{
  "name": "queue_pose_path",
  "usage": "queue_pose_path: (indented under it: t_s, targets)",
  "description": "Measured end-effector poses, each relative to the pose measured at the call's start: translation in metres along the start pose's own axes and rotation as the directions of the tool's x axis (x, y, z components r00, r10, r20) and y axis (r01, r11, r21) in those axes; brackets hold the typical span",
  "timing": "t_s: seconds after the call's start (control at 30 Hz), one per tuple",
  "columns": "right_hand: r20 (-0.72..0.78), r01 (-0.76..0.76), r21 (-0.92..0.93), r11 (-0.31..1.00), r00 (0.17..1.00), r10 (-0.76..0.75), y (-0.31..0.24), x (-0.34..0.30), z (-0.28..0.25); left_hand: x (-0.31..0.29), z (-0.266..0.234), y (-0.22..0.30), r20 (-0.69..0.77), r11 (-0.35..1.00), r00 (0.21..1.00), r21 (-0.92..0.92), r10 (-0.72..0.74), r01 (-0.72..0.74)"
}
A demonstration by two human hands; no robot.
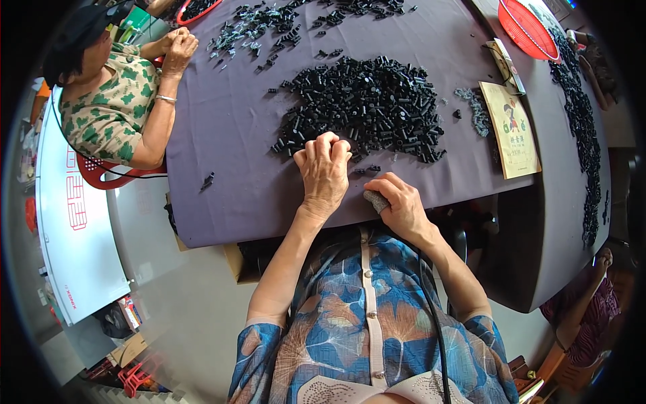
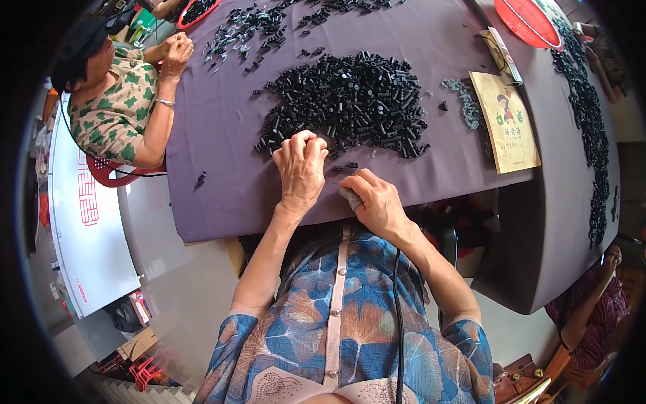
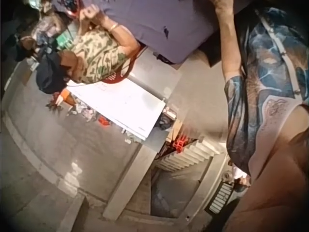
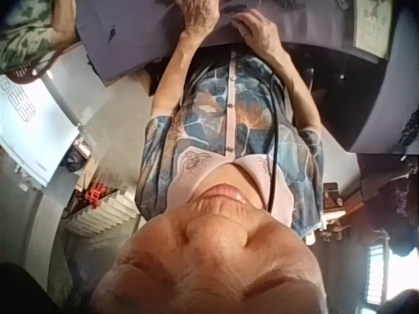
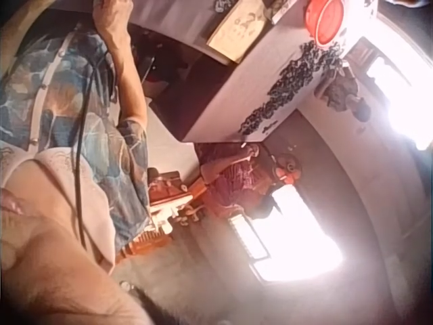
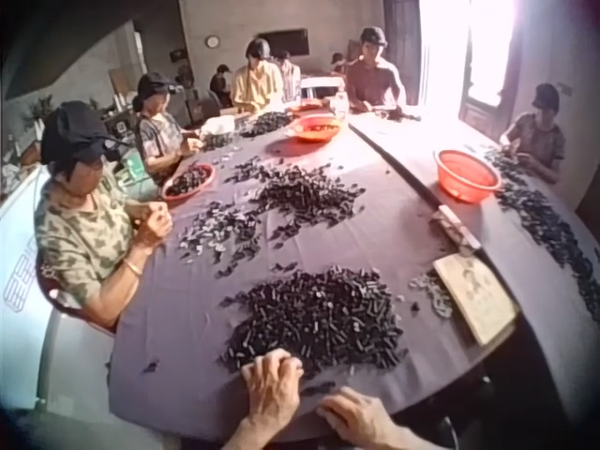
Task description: The person is sorting and grouping small black plastic components on a table.
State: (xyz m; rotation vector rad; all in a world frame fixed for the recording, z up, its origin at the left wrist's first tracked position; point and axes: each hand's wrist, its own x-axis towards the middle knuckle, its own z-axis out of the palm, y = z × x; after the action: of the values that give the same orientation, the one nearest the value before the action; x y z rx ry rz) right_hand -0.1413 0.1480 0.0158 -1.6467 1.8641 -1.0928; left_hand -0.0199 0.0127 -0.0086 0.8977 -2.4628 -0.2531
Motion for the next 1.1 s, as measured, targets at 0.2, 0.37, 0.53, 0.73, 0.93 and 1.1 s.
queue_pose_path:
  t_s: [0.2, 0.37, 0.53, 0.73, 0.93, 1.1]
  targets:
    - [0.003, -0.014, -0.05, 0.999, 1.0, 0.014, 0.002, -0.002, -0.001, 0.0, 0.002, 0.001, -0.027, 1.0, 1.0, -0.01, 0.011, -0.011]
    - [-0.008, -0.014, -0.059, 0.998, 1.0, 0.014, 0.002, -0.001, -0.001, 0.0, 0.001, 0.001, -0.064, 0.999, 0.998, -0.034, -0.015, 0.012]
    - [-0.005, -0.047, -0.069, 0.997, 0.999, 0.047, 0.002, 0.002, 0.0, -0.002, 0.001, 0.0, -0.058, 0.999, 0.998, -0.05, -0.01, 0.007]
    - [-0.017, -0.046, -0.045, 0.998, 0.999, 0.046, 0.0, 0.001, 0.0, -0.004, -0.001, -0.001, -0.134, 0.997, 0.989, -0.058, -0.058, 0.051]
    - [-0.035, -0.041, -0.036, 0.999, 0.999, 0.039, 0.002, -0.002, 0.0, -0.011, -0.005, 0.003, -0.124, 0.995, 0.992, -0.101, -0.014, 0.001]
    - [-0.047, -0.03, -0.02, 0.999, 0.998, 0.029, 0.006, -0.004, -0.002, -0.023, -0.01, 0.012, -0.061, 0.979, 0.997, -0.199, -0.045, 0.032]
